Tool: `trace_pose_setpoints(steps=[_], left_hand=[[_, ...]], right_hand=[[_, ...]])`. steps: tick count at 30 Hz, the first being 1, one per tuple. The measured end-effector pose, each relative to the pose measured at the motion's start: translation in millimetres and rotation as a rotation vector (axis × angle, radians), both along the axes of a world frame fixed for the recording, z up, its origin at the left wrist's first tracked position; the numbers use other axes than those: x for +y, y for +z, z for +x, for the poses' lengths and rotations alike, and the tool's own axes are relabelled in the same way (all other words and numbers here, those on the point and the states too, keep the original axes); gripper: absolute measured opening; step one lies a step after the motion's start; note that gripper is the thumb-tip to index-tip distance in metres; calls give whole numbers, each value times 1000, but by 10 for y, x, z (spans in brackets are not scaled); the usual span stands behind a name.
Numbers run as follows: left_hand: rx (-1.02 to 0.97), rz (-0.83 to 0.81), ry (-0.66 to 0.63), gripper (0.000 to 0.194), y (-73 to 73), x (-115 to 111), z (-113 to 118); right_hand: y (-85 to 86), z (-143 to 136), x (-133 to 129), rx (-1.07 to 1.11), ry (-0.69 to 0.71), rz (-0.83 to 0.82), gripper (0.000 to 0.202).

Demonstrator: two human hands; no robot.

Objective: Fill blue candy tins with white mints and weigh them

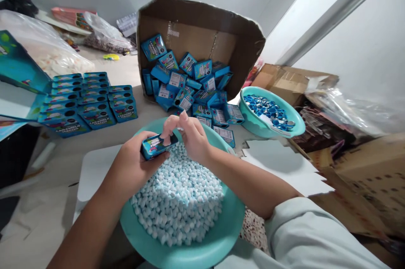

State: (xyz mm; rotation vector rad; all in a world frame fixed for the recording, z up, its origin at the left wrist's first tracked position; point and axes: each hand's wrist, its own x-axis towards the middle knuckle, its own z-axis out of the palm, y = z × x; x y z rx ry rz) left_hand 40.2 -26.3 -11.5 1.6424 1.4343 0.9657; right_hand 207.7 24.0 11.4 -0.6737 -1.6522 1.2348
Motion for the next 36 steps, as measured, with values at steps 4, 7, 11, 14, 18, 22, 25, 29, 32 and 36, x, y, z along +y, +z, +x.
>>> trace_pose_setpoints(steps=[4,7,11,14,18,22,25,29,32,36], left_hand=[[-20,9,14,35,0,10,14],[-25,25,12,35,-1,9,8],[-27,16,41,38,28,8,-4],[1,6,51,38,62,6,4],[49,22,51,38,65,1,19],[37,14,88,46,38,0,16],[48,35,94,46,33,2,13],[74,59,93,43,12,3,8],[53,63,100,43,-35,-2,-5],[41,69,121,43,-52,-26,-18]], right_hand=[[-13,27,17,-92,-56,153,67],[-33,37,31,-142,-72,254,62],[-49,33,33,-215,-68,343,53],[-65,20,26,-315,-45,419,38],[-82,10,-6,-398,56,464,24],[-70,26,-16,-417,77,429,27],[-49,54,23,-419,24,378,24],[-13,88,78,-445,1,291,31],[-13,80,78,-425,-35,174,23],[-54,50,73,-337,-121,97,8]])
